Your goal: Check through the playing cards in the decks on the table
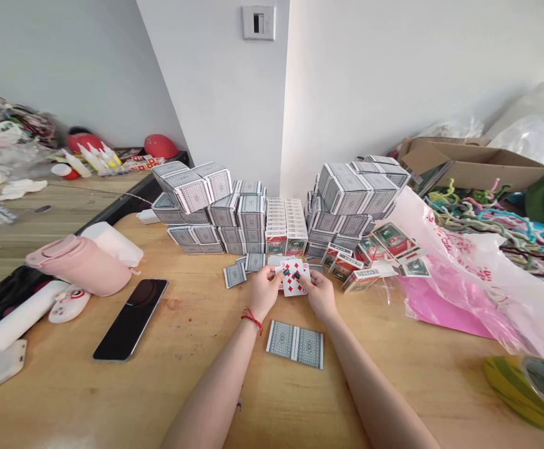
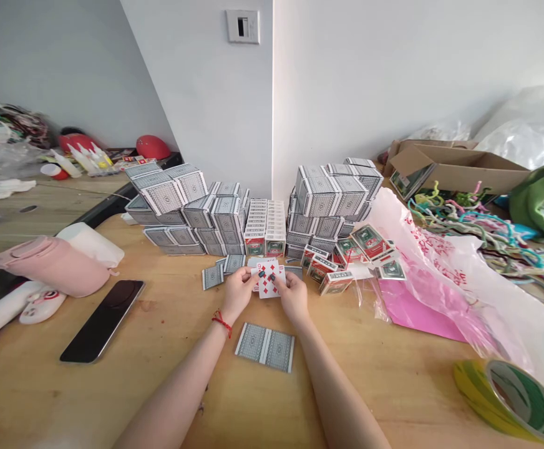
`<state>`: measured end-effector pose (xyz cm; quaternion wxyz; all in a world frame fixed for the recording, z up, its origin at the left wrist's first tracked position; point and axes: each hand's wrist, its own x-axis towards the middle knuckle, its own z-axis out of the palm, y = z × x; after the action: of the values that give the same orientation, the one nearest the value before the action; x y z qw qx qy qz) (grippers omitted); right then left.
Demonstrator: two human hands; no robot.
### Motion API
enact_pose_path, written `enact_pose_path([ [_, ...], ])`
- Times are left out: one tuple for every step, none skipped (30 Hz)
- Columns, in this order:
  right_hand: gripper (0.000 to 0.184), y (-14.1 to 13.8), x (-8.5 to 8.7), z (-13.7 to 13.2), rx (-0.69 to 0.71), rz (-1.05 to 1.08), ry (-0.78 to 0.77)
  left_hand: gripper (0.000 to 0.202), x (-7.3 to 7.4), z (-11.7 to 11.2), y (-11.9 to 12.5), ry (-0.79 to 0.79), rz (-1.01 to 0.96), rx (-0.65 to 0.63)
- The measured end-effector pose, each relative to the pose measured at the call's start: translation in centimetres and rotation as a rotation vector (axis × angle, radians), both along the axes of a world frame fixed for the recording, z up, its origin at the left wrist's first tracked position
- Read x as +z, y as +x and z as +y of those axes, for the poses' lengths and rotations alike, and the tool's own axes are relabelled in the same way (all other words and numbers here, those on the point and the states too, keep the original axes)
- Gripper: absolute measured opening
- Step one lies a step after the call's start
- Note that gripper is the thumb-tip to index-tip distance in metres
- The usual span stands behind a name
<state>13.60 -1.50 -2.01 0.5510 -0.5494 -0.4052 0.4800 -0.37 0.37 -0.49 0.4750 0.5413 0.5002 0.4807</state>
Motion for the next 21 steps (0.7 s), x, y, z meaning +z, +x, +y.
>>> enact_pose_path([
  [0.038,0.0,0.0,0.0,0.001,0.001,0.002,0.021,0.0,0.0,0.0,-0.003,0.002,0.000],
  [0.037,0.0,0.0,0.0,0.005,0.005,0.005,0.020,0.0,0.0,0.0,-0.006,0.002,0.000],
  [0.036,0.0,0.0,0.0,0.012,0.013,0.006,0.020,0.1,0.0,0.0,-0.011,0.002,-0.002],
  [0.036,0.0,0.1,0.0,0.020,0.023,0.006,0.019,0.1,-0.1,0.0,-0.015,0.001,-0.007],
  [0.035,0.0,0.1,0.0,0.028,0.034,0.006,0.020,0.1,-0.1,0.0,-0.018,0.000,-0.011],
  [0.035,0.1,0.1,0.0,0.033,0.046,0.005,0.020,0.2,-0.1,0.0,-0.020,-0.002,-0.014],
  [0.035,0.1,0.1,0.0,0.035,0.057,0.004,0.021,0.2,-0.1,0.0,-0.024,-0.006,-0.015],
  [0.034,0.1,0.0,0.0,0.035,0.065,0.003,0.021,0.2,-0.2,0.0,-0.026,-0.011,-0.012],
  [0.034,0.1,0.0,0.0,0.030,0.071,0.002,0.022,0.3,-0.2,0.0,-0.028,-0.018,-0.011],
  [0.034,0.1,0.0,0.1,0.025,0.074,0.000,0.023,0.4,-0.2,0.0,-0.027,-0.025,-0.012],
  [0.034,0.1,0.0,0.1,0.021,0.078,-0.002,0.024,0.5,-0.1,-0.1,-0.027,-0.037,-0.019],
  [0.034,0.1,0.0,0.1,0.016,0.086,-0.006,0.025,0.6,-0.1,-0.3,-0.034,-0.059,-0.037],
  [0.034,0.2,0.0,0.1,0.011,0.101,-0.009,0.026,0.7,0.0,-0.5,-0.047,-0.089,-0.063],
  [0.034,0.2,0.1,0.2,0.009,0.121,-0.010,0.026,0.7,0.0,-0.7,-0.080,-0.138,-0.103],
  [0.034,0.3,0.1,0.2,0.009,0.145,-0.009,0.027,0.8,0.1,-1.0,-0.139,-0.219,-0.162],
  [0.034,0.3,0.2,0.2,0.009,0.172,-0.007,0.029,0.9,0.2,-1.2,-0.205,-0.306,-0.234],
  [0.034,0.4,0.3,0.3,0.008,0.201,-0.003,0.030,0.9,0.3,-1.5,-0.260,-0.375,-0.291],
  [0.034,0.4,0.3,0.3,0.008,0.229,0.002,0.031,0.9,0.3,-1.7,-0.297,-0.424,-0.332],
  [0.034,0.5,0.4,0.3,0.007,0.254,0.006,0.032,0.9,0.4,-1.9,-0.321,-0.461,-0.360],
  [0.034,0.5,0.4,0.3,0.006,0.276,0.007,0.032,0.8,0.4,-2.0,-0.339,-0.484,-0.381],
  [0.033,0.5,0.4,0.3,0.003,0.293,0.007,0.032,0.8,0.5,-2.0,-0.350,-0.497,-0.397],
])
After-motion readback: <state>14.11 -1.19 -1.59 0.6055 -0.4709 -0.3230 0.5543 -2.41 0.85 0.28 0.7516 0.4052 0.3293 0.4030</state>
